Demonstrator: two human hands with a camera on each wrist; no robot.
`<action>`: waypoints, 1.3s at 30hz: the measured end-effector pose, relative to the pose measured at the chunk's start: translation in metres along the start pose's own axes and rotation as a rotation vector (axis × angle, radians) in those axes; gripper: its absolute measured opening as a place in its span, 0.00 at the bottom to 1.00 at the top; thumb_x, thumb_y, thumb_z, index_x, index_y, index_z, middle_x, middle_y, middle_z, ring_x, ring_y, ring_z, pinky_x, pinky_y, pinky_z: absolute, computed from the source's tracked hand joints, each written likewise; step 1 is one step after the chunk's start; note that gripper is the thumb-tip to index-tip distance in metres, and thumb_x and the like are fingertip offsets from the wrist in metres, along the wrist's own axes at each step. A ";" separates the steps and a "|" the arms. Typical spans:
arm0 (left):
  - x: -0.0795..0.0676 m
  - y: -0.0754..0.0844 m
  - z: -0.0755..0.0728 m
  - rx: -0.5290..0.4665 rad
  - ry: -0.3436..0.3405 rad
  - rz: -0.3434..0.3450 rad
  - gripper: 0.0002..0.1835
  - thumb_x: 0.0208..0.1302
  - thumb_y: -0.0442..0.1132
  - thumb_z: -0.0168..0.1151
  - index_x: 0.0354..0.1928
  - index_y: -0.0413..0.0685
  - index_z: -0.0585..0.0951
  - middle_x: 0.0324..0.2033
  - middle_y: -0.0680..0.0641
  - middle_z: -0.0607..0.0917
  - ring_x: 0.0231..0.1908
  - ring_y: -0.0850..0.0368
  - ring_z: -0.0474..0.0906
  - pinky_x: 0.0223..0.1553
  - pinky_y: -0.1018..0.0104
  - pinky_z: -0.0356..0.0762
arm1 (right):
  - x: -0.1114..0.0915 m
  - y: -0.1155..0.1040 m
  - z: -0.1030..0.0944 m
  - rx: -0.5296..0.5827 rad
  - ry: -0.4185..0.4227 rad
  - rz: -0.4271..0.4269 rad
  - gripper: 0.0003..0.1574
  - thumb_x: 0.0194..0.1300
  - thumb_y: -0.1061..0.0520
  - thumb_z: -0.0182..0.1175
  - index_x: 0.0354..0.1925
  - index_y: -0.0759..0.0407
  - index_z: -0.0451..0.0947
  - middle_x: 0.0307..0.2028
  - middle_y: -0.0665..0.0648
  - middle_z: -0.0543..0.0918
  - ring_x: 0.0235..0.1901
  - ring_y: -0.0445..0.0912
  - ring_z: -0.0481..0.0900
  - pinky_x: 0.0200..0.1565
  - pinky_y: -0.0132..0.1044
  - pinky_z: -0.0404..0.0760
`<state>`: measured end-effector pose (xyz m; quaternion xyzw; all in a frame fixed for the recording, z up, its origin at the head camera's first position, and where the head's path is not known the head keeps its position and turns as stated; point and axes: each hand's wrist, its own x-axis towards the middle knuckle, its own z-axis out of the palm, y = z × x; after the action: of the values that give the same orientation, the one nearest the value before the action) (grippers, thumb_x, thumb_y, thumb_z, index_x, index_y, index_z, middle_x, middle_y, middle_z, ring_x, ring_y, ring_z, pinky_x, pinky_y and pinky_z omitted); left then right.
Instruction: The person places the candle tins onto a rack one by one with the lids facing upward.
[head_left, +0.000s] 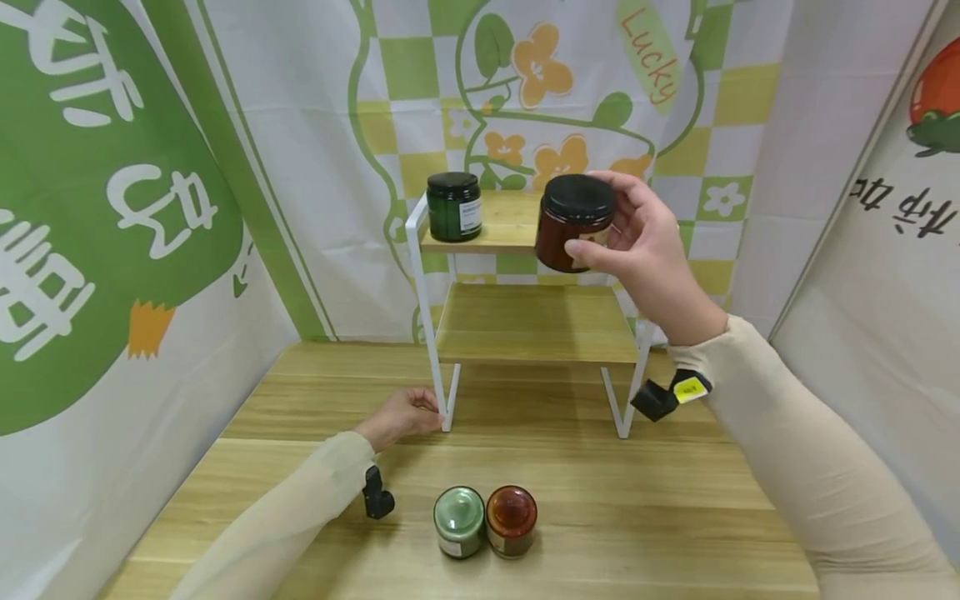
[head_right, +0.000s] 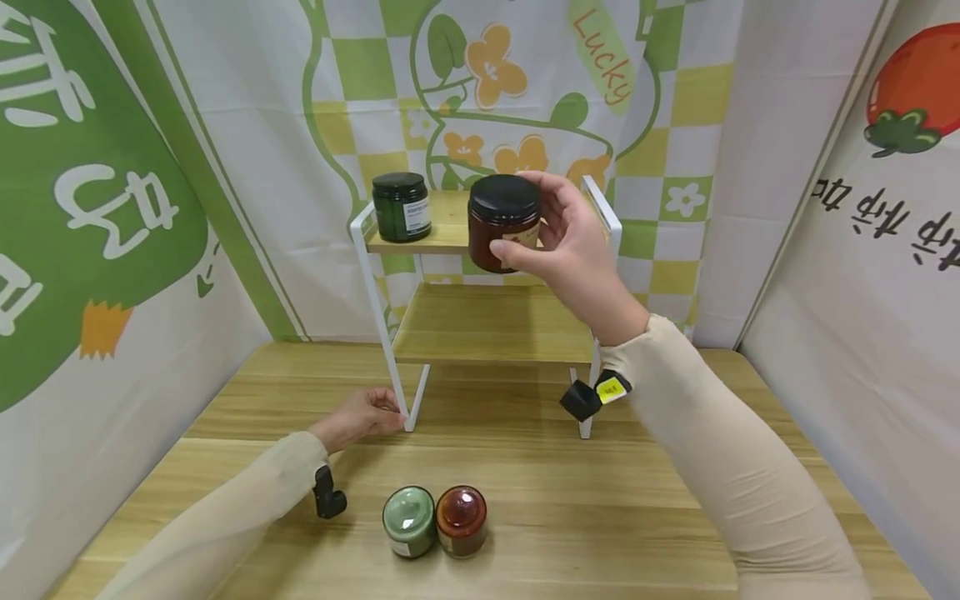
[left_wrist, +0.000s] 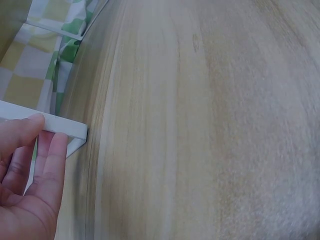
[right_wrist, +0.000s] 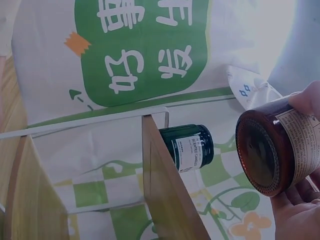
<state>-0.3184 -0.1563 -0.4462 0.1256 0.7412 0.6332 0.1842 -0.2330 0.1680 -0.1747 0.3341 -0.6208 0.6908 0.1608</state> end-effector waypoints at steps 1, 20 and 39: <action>0.000 0.000 0.000 0.001 0.001 -0.001 0.07 0.60 0.23 0.60 0.37 0.39 0.74 0.34 0.47 0.82 0.36 0.57 0.81 0.44 0.65 0.82 | 0.004 -0.001 0.002 0.000 0.003 0.009 0.39 0.51 0.78 0.61 0.61 0.66 0.64 0.54 0.58 0.75 0.54 0.47 0.75 0.50 0.27 0.78; -0.003 0.002 0.001 0.002 -0.001 0.004 0.08 0.59 0.24 0.62 0.37 0.39 0.75 0.33 0.50 0.81 0.36 0.56 0.81 0.45 0.62 0.82 | 0.051 -0.001 0.018 -0.041 0.060 0.094 0.39 0.53 0.74 0.64 0.62 0.64 0.62 0.57 0.59 0.72 0.58 0.49 0.72 0.52 0.29 0.77; 0.000 0.000 0.001 0.010 0.007 0.009 0.07 0.59 0.23 0.62 0.35 0.39 0.75 0.31 0.50 0.82 0.35 0.57 0.81 0.41 0.64 0.82 | 0.081 0.019 0.017 -0.205 0.095 0.212 0.40 0.56 0.67 0.68 0.63 0.61 0.63 0.57 0.57 0.74 0.56 0.46 0.73 0.58 0.37 0.74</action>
<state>-0.3175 -0.1554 -0.4460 0.1275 0.7443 0.6309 0.1783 -0.2995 0.1323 -0.1356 0.2154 -0.7114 0.6521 0.1496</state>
